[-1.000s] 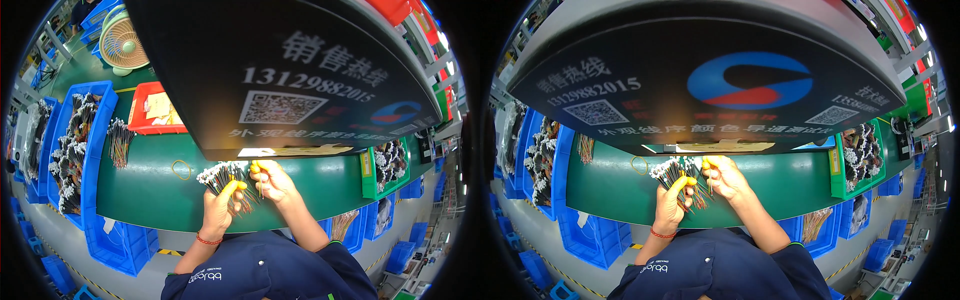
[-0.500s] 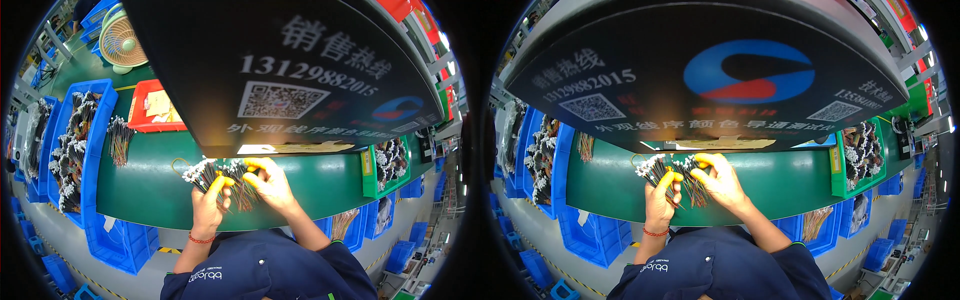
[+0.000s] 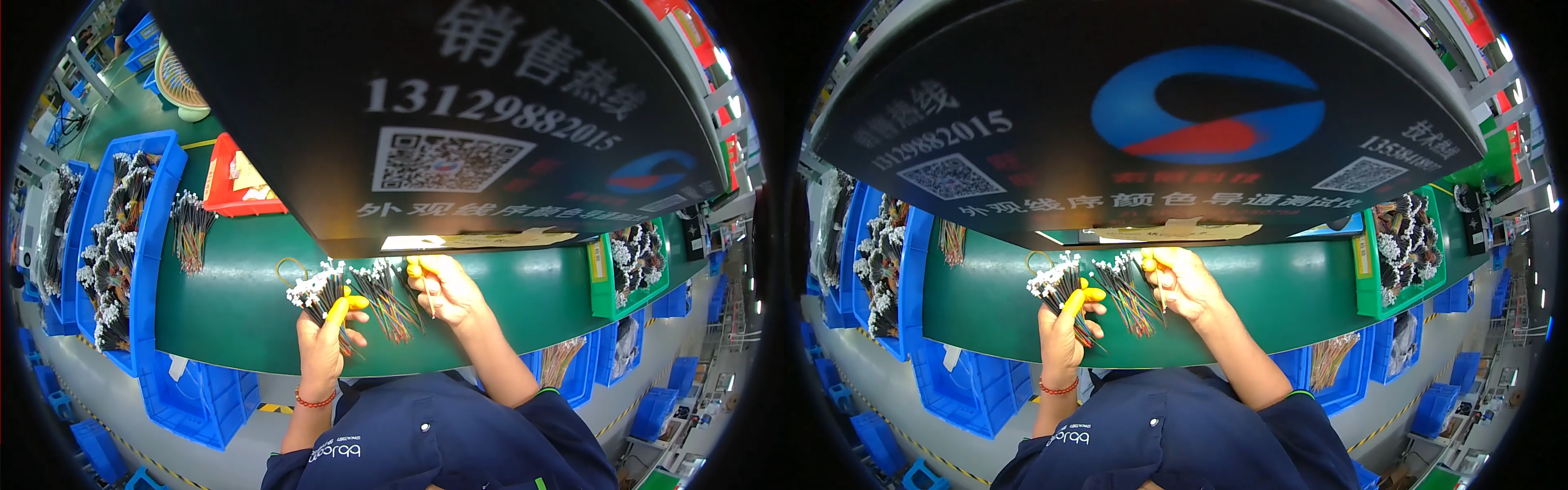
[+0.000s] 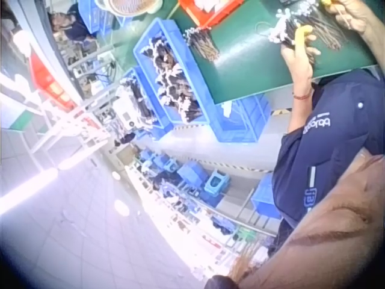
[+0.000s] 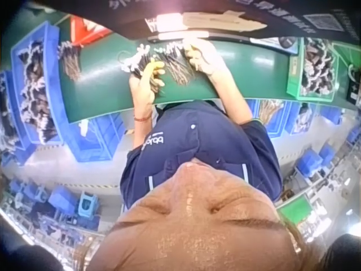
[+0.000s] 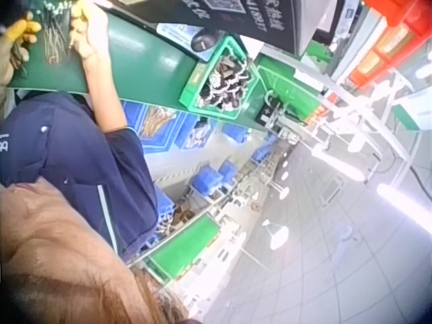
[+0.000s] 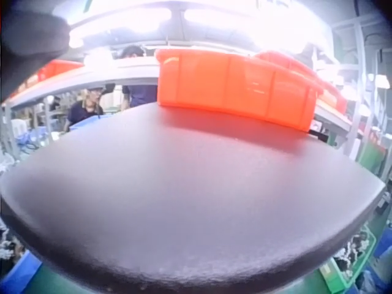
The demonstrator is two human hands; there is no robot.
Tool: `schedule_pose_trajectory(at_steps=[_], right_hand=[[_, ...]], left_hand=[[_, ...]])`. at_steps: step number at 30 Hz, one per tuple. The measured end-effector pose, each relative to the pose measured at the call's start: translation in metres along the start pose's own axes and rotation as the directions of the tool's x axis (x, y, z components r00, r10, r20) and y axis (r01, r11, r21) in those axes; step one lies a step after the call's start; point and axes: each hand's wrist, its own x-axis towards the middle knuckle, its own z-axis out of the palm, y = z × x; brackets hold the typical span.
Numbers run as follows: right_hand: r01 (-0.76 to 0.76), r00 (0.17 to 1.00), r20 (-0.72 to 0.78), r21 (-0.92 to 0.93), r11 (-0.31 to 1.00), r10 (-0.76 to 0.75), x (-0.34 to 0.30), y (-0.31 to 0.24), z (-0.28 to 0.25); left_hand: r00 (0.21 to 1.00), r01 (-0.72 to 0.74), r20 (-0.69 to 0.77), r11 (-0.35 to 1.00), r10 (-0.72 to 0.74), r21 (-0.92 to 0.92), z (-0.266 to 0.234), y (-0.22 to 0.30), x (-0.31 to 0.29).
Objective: The person groups and organizes electrical wire bundles and plastic connectors by hand, securing them with rubber bands and placing them into storage bins at an assembly line.
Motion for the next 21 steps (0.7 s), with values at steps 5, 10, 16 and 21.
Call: schedule_pose_trajectory(at_steps=[5, 10, 16, 21], right_hand=[[0.019, 1.000, -0.007, 0.075, 0.997, -0.019, 0.001, 0.001, 0.000], [0.023, 1.000, 0.012, -0.042, 0.999, -0.023, -0.002, 0.000, 0.000], [0.463, 0.863, 0.237, -0.723, 0.513, -0.446, -0.007, 0.028, 0.007], [0.202, 0.953, -0.064, -0.598, 0.776, -0.298, -0.015, 0.015, 0.026]], left_hand=[[0.983, 0.166, 0.105, 0.972, -0.150, -0.167, 0.009, -0.003, -0.001], [0.972, 0.218, 0.138, 0.953, -0.192, -0.212, 0.018, -0.012, 0.004], [0.968, 0.204, 0.190, 0.956, -0.165, -0.211, 0.025, -0.023, 0.005], [0.969, 0.215, 0.170, 0.952, -0.180, -0.217, 0.032, -0.022, 0.003]])
